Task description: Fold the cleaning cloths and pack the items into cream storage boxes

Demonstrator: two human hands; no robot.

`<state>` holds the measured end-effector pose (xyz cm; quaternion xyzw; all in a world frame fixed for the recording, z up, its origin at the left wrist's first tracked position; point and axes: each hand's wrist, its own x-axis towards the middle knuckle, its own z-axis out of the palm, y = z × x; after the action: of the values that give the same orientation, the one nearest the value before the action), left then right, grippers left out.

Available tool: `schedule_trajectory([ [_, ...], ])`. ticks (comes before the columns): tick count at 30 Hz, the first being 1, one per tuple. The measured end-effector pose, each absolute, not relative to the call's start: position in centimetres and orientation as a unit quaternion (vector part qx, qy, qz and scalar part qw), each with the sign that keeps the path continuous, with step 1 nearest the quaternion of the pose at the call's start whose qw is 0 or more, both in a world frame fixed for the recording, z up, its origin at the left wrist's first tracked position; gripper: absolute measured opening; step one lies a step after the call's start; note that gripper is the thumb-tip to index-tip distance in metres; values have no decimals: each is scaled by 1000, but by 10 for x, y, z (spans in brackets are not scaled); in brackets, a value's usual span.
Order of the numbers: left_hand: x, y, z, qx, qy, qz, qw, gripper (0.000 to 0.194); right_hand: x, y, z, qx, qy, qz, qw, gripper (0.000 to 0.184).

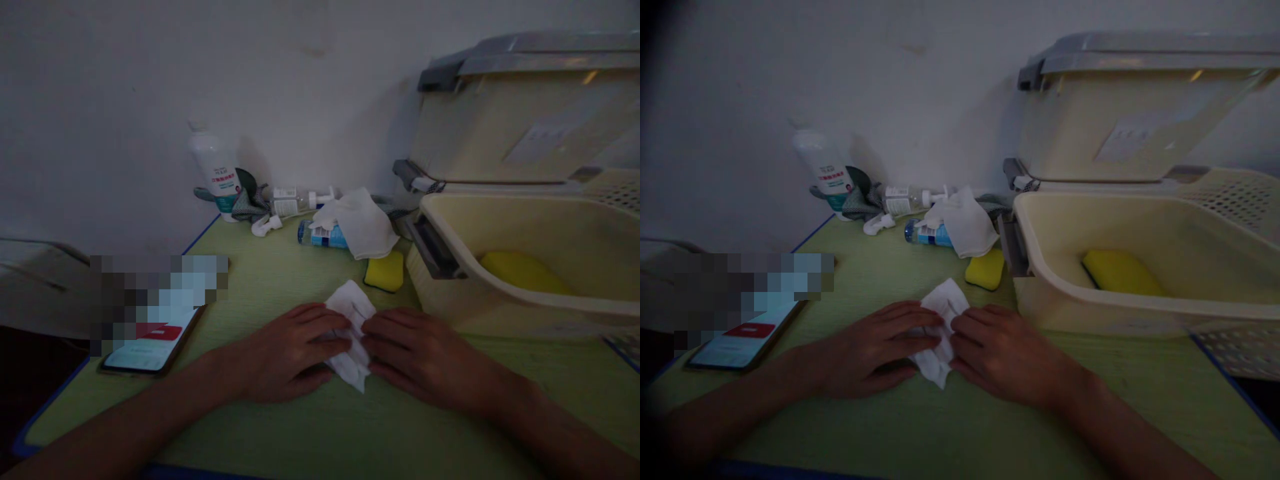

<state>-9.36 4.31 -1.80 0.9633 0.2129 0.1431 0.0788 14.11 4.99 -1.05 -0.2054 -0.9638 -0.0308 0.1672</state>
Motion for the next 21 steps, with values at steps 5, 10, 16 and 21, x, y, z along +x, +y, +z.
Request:
schedule_trajectory([
  [5, -89, 41, -17, 958, 224, 158, 80, 30, 145, 51, -6, -212, -966, -24, 143, 25],
  [10, -86, 40, -20, 953, 236, 172, 83, 30, 139, 46, -6, -181, -969, -33, 163, 31],
  [16, -90, 41, -18, 953, 247, 149, 97, 34, 129, 42, -12, -151, -968, -64, 190, 19],
  [21, -94, 41, -16, 956, 236, 143, 99, 44, 129, 40, -12, -138, -965, -89, 204, 28],
])
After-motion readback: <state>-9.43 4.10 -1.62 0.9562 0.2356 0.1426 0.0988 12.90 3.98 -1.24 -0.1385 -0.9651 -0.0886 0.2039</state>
